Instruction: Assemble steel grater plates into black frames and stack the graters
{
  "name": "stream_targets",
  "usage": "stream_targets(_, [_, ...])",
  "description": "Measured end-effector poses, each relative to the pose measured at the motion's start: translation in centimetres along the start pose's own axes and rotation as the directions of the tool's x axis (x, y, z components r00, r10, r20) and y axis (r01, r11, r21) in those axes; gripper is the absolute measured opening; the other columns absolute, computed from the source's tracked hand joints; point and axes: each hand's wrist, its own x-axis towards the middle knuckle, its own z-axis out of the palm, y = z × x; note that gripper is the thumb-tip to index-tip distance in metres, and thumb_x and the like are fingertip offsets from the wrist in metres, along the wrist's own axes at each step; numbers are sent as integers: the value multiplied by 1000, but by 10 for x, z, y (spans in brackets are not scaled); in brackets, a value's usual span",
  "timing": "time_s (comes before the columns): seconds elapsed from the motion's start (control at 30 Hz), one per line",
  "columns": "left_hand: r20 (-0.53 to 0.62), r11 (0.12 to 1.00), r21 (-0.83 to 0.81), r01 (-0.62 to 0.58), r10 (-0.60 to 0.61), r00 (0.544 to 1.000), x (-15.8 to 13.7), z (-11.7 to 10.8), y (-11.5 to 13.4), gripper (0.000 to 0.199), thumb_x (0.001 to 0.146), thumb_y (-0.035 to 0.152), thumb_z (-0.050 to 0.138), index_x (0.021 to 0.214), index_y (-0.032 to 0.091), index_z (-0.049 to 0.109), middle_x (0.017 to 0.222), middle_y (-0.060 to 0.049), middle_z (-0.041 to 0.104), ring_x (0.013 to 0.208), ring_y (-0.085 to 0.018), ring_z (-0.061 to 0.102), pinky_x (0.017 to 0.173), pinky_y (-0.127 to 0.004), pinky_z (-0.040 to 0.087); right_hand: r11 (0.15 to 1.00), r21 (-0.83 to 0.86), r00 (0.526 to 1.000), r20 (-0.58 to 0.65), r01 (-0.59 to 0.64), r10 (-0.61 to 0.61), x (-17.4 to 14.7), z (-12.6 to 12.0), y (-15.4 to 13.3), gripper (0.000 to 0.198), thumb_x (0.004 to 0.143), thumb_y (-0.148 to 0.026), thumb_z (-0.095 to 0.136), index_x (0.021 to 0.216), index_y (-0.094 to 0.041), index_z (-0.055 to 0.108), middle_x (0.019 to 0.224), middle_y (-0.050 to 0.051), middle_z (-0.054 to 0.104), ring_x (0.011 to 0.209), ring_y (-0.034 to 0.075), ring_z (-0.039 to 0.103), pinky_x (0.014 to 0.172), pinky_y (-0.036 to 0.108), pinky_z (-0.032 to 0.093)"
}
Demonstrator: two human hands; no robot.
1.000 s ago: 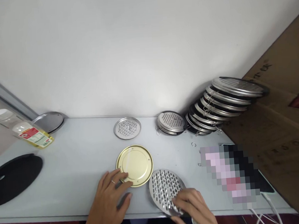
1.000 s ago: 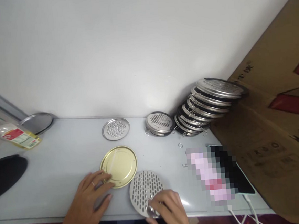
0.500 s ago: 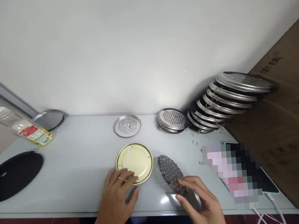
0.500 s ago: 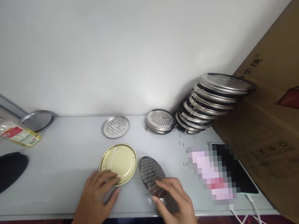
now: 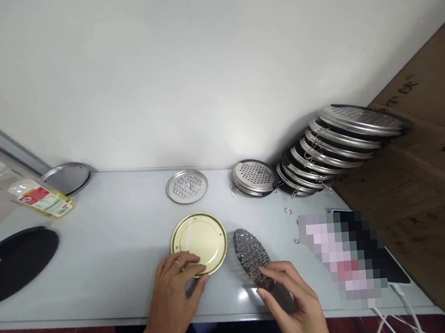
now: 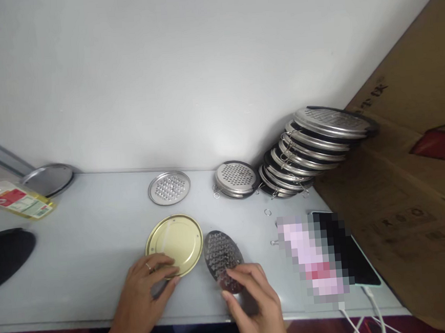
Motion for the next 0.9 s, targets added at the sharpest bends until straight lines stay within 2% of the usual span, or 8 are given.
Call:
stream_targets(0.17, [82, 999, -47, 14, -10, 997, 4, -4, 1, 11, 88, 29, 65, 95, 32, 74, 104, -1, 71, 106, -26, 61, 93, -48, 47, 1000, 21, 1000, -11, -4, 4, 2, 0, 0, 26, 89, -19, 66, 113, -28, 66, 102, 6, 61, 93, 22, 63, 77, 32, 54])
stream_targets(0.37, [140, 996, -88, 21, -9, 990, 9, -10, 5, 10, 87, 25, 65, 93, 30, 72, 101, -2, 71, 104, -26, 61, 92, -46, 48, 975, 141, 983, -50, -170, 179, 4, 2, 4, 23, 90, -26, 67, 113, -27, 67, 107, 8, 62, 99, 23, 62, 84, 35, 53])
stream_targets(0.47, [159, 994, -102, 34, -17, 987, 12, -13, 7, 10, 86, 24, 67, 92, 31, 72, 100, -1, 71, 104, -25, 61, 91, -46, 48, 956, 211, 973, -58, -207, 223, 11, 3, 1, 23, 89, -29, 68, 111, -27, 68, 108, 8, 64, 101, 24, 63, 87, 36, 53])
stream_targets(0.63, [195, 991, -125, 53, -28, 980, 16, -17, 9, 11, 84, 23, 69, 91, 31, 72, 100, 0, 71, 102, -24, 62, 90, -44, 48, 944, 288, 980, -60, -163, 188, 29, 7, -13, 23, 87, -28, 70, 109, -25, 70, 105, 9, 65, 100, 24, 63, 86, 37, 53])
stream_targets(0.9, [168, 990, -141, 22, 2, 986, 14, -13, 7, 11, 85, 24, 69, 93, 30, 73, 99, -2, 72, 104, -25, 62, 91, -44, 47, 894, 430, 992, 60, -128, 114, 47, 33, -30, 26, 88, -22, 70, 113, -28, 69, 104, 6, 64, 97, 22, 62, 86, 37, 51])
